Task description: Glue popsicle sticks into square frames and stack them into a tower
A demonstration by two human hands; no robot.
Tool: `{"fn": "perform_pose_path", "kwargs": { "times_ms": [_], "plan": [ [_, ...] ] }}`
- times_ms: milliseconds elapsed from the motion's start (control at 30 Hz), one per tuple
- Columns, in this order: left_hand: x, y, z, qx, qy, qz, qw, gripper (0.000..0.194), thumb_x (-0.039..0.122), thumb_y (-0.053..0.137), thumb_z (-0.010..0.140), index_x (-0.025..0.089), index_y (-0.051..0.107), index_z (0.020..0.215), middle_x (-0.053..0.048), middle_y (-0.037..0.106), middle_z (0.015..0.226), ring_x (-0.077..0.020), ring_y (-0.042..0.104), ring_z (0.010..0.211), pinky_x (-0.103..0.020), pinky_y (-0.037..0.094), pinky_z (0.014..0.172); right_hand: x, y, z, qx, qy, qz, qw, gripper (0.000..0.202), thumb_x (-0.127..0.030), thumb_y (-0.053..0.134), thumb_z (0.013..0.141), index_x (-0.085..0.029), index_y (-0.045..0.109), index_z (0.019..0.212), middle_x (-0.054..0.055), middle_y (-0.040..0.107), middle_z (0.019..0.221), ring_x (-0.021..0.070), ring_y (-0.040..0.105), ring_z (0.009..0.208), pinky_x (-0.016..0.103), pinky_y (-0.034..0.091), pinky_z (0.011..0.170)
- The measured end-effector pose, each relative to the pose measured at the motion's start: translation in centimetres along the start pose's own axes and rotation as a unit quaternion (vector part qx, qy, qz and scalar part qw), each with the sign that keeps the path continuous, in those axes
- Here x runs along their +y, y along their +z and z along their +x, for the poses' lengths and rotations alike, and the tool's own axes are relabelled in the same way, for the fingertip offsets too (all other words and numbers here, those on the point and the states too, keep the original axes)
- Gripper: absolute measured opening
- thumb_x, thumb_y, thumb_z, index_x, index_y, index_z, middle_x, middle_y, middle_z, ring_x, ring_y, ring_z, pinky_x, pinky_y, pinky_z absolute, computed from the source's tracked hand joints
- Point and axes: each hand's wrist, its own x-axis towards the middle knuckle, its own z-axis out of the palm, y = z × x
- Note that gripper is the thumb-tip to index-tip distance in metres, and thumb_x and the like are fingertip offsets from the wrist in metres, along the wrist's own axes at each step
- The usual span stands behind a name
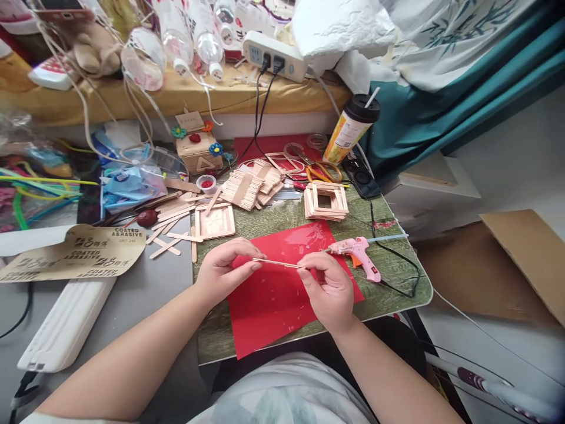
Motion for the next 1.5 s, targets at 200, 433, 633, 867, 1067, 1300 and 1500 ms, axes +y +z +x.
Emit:
{"fn": "perform_pose_path", "kwargs": {
  "times_ms": [200,433,633,867,1067,1300,1500],
  "plan": [
    [0.0,-0.1,0.0,0.001,-0.014,0.031,0.999,0.015,0.011,0.074,0.094,0.023,0.076,0.103,-0.007,0.079,0.096,-0.0195,0.072,0.089,-0.036,0.057,0.083,1.5,0.5,-0.5,0.018,0.043,0.030,0.998,0.011,-0.017,0.073,0.096,-0.026,0.074,0.103,0.005,0.071,0.101,0.0207,0.068,0.097,0.037,0.058,0.087],
    [0.0,-0.2,0.1,0.003,-0.017,0.044,0.999,0.012,0.014,0.073,0.095,0.022,0.076,0.103,-0.006,0.079,0.095,-0.0181,0.073,0.087,-0.033,0.058,0.081,2.2,0.7,-0.7,0.011,0.032,0.009,0.999,0.012,-0.016,0.074,0.095,-0.026,0.076,0.102,0.005,0.072,0.101,0.0209,0.068,0.096,0.036,0.060,0.084],
    [0.1,-0.2,0.1,0.001,-0.028,0.048,0.998,0.008,0.016,0.072,0.096,0.021,0.075,0.101,-0.006,0.079,0.093,-0.0174,0.072,0.086,-0.032,0.057,0.080,2.6,0.8,-0.7,0.012,0.029,0.002,0.999,0.014,-0.015,0.073,0.095,-0.026,0.076,0.103,0.005,0.072,0.101,0.0204,0.068,0.096,0.037,0.059,0.086],
    [0.1,-0.2,0.1,-0.007,-0.037,0.032,0.999,0.007,0.018,0.072,0.096,0.021,0.075,0.102,-0.007,0.076,0.093,-0.0177,0.070,0.085,-0.033,0.056,0.080,2.8,0.7,-1.1,0.015,0.041,0.008,0.999,0.015,-0.015,0.074,0.095,-0.026,0.076,0.104,0.005,0.072,0.103,0.0207,0.068,0.098,0.037,0.059,0.089],
    [0.0,-0.3,0.0,-0.010,-0.047,0.029,0.998,0.010,0.020,0.072,0.096,0.022,0.074,0.106,-0.007,0.076,0.099,-0.0188,0.070,0.091,-0.034,0.056,0.086,3.1,0.9,-1.1,0.021,0.059,0.019,0.998,0.012,-0.018,0.075,0.095,-0.026,0.076,0.103,0.005,0.072,0.103,0.0202,0.068,0.098,0.037,0.058,0.090],
    [0.0,-0.3,0.0,0.004,-0.091,0.032,0.995,0.005,0.023,0.070,0.099,0.022,0.074,0.101,-0.007,0.074,0.095,-0.0190,0.069,0.087,-0.033,0.054,0.082,2.9,1.0,-0.5,0.012,0.051,0.020,0.998,0.008,-0.021,0.075,0.095,-0.026,0.075,0.101,0.004,0.073,0.099,0.0199,0.069,0.093,0.037,0.058,0.089],
    [-0.3,-0.2,0.1,-0.005,-0.061,0.033,0.998,0.006,0.022,0.069,0.099,0.022,0.073,0.104,-0.008,0.074,0.099,-0.0204,0.069,0.092,-0.035,0.055,0.085,2.4,0.6,-0.3,0.019,0.014,-0.008,1.000,0.009,-0.020,0.075,0.095,-0.027,0.076,0.100,0.003,0.073,0.095,0.0202,0.070,0.091,0.039,0.058,0.088]
  ]
}}
